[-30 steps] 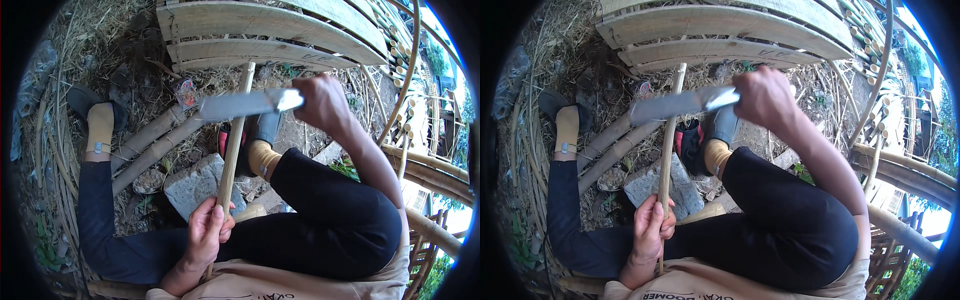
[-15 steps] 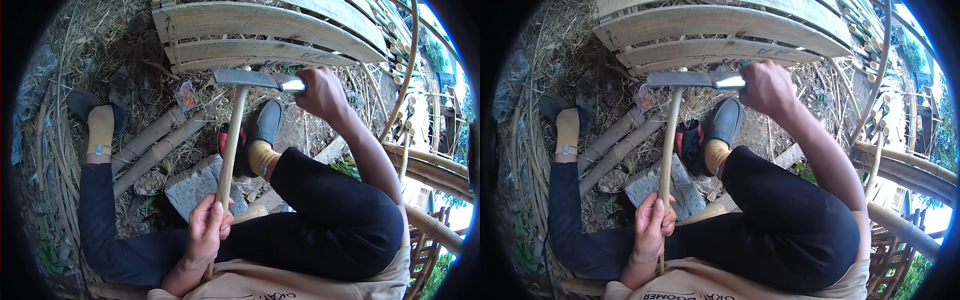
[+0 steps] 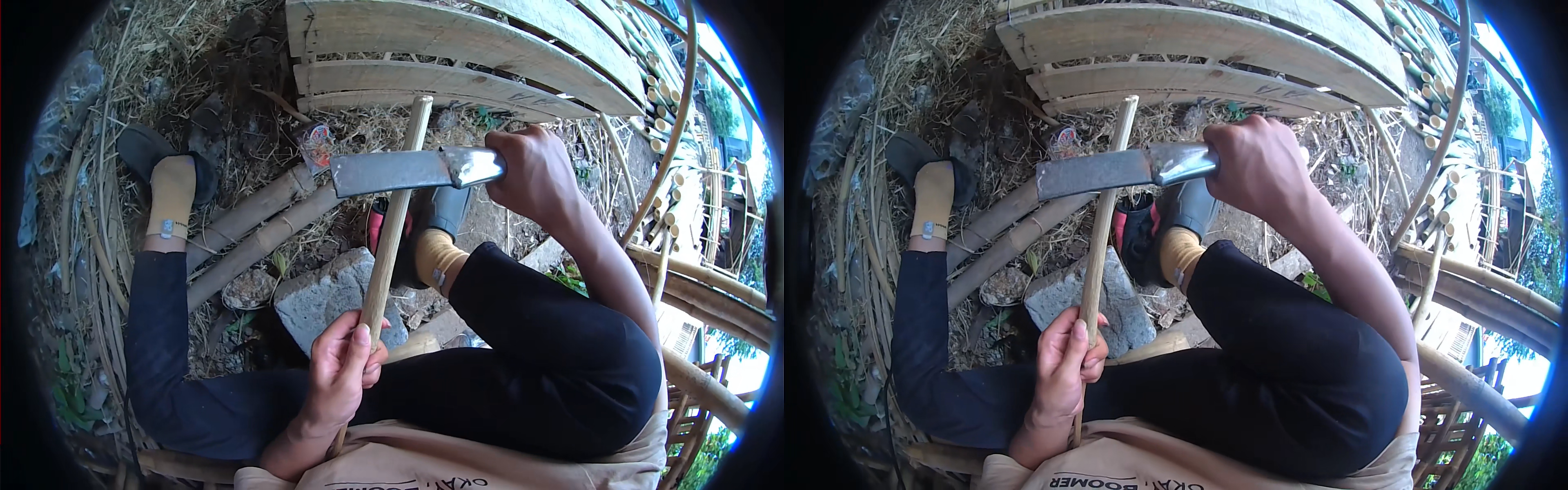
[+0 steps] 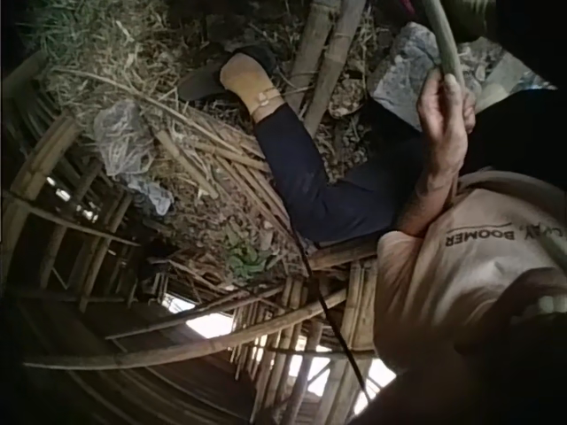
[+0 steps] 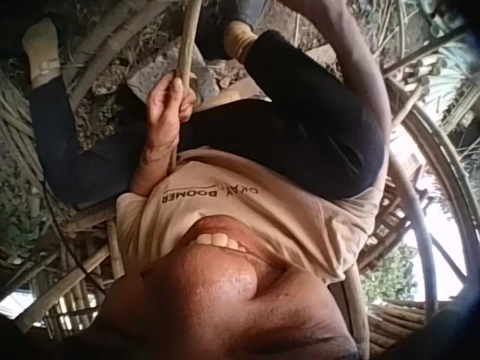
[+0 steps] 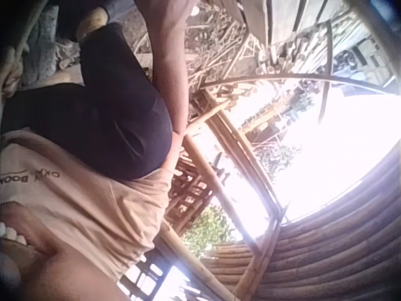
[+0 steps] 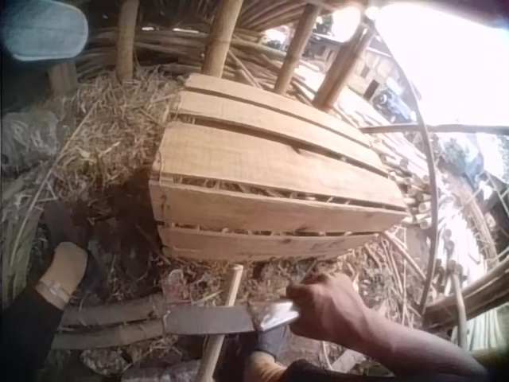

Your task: The person whittles a thin wooden rod using a small blade, shaving off thin strips from the end and sides.

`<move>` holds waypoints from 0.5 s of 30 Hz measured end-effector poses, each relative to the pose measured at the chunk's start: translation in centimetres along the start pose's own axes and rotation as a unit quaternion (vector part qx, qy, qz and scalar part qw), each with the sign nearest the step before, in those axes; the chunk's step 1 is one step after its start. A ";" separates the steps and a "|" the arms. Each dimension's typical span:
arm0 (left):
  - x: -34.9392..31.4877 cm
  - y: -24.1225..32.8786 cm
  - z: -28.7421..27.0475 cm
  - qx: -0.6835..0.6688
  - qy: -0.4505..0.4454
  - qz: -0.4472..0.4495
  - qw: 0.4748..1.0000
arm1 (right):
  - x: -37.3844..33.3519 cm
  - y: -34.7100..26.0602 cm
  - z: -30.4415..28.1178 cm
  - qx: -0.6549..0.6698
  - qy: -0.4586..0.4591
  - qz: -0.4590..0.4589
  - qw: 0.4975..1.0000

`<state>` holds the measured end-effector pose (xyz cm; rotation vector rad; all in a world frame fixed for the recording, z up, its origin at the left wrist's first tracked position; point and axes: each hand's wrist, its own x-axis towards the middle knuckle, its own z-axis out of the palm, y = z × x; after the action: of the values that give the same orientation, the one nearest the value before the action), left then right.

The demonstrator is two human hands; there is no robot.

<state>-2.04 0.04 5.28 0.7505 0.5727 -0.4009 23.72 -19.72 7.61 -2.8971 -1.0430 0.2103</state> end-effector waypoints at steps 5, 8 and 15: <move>-0.6 0.5 -0.1 0.006 0.000 0.007 1.000 | 0.6 -0.8 -1.3 0.001 -0.002 -0.006 1.000; -0.4 0.1 -0.3 0.010 -0.006 0.004 1.000 | 1.4 1.9 -0.1 0.025 0.050 0.021 0.998; -0.4 0.6 -0.8 -0.001 -0.001 0.010 1.000 | 0.4 -1.0 0.2 0.025 -0.029 -0.018 0.999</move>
<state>-2.33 1.09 5.33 0.7533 0.5635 -0.3827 23.31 -18.68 7.52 -2.8414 -1.0808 0.3173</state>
